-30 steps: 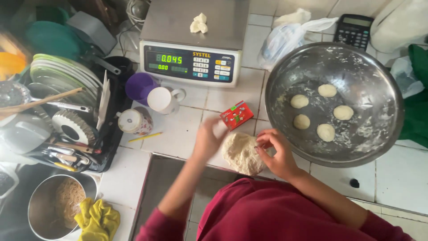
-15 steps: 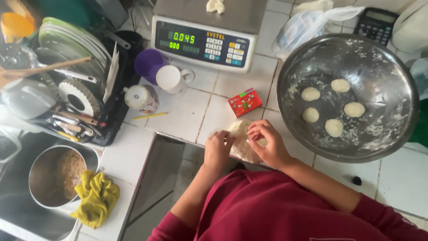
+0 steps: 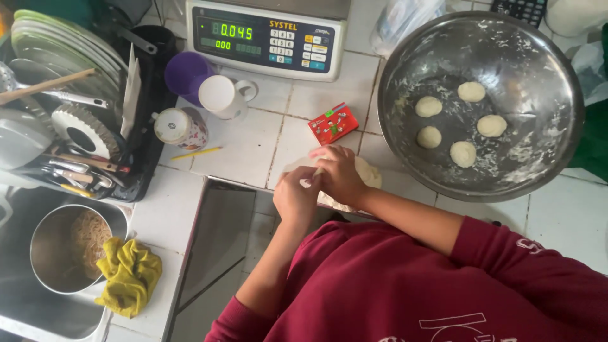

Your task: Baking mini pizzas and preparing dough portions using a kitchen scale.

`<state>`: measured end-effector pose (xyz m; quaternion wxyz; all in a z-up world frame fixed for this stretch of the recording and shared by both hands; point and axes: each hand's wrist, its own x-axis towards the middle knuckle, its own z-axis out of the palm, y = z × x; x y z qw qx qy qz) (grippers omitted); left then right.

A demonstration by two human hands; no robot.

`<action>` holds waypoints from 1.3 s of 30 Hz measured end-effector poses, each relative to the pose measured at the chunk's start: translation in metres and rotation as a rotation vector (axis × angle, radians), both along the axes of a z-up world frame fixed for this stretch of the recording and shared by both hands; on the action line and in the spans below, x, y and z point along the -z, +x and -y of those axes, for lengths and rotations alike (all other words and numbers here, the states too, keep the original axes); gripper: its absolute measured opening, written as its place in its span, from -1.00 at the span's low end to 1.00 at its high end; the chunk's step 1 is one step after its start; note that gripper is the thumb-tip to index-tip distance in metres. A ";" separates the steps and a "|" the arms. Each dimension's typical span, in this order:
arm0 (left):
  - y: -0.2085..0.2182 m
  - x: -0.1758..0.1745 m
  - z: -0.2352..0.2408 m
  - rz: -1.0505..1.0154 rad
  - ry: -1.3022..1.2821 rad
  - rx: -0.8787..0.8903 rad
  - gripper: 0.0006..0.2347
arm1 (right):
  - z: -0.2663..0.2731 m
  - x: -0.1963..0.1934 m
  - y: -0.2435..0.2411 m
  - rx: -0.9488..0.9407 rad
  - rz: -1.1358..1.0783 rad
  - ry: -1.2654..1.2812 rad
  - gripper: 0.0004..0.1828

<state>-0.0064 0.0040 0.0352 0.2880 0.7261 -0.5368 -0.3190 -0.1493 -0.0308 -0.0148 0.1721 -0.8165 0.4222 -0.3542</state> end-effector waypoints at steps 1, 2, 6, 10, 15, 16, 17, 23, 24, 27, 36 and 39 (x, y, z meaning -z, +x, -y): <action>0.000 0.006 -0.002 0.084 -0.180 0.034 -0.91 | 0.002 0.010 0.000 0.012 -0.004 0.027 -0.75; 0.001 0.012 -0.006 0.168 -0.356 0.066 -0.93 | 0.004 0.019 0.002 0.019 -0.009 0.056 -0.85; -0.005 0.006 -0.007 0.148 -0.286 0.062 -0.90 | 0.008 0.041 -0.005 0.014 0.008 0.166 -0.88; -0.002 0.000 -0.001 -0.004 -0.252 0.095 -0.89 | 0.009 0.051 -0.011 0.015 0.026 0.196 -0.89; 0.013 -0.017 0.029 0.014 -0.316 0.145 -0.91 | 0.006 -0.036 -0.016 0.068 -0.067 -0.002 -0.43; 0.017 -0.024 0.040 -0.023 -0.278 0.191 -0.89 | 0.006 -0.043 -0.019 0.049 -0.015 0.020 -0.26; 0.021 -0.029 0.050 -0.060 -0.239 0.238 -0.87 | 0.006 -0.050 -0.022 0.030 0.037 0.042 -0.08; 0.030 -0.074 0.168 -0.036 -0.459 0.269 -0.81 | -0.008 -0.059 -0.057 0.138 0.334 0.398 -0.38; 0.032 -0.083 0.199 -0.039 -0.461 0.279 -0.81 | -0.010 -0.059 -0.061 0.148 0.336 0.394 -0.38; 0.036 -0.090 0.292 0.184 -0.739 0.087 -0.49 | -0.019 -0.056 -0.069 0.176 0.417 0.447 -0.50; 0.040 -0.026 0.450 0.128 -0.333 0.040 -0.72 | -0.020 -0.059 -0.070 0.129 0.507 0.469 -0.58; 0.053 -0.012 0.479 0.214 -0.250 -0.031 -0.73 | -0.013 -0.064 -0.070 0.109 0.520 0.476 -0.62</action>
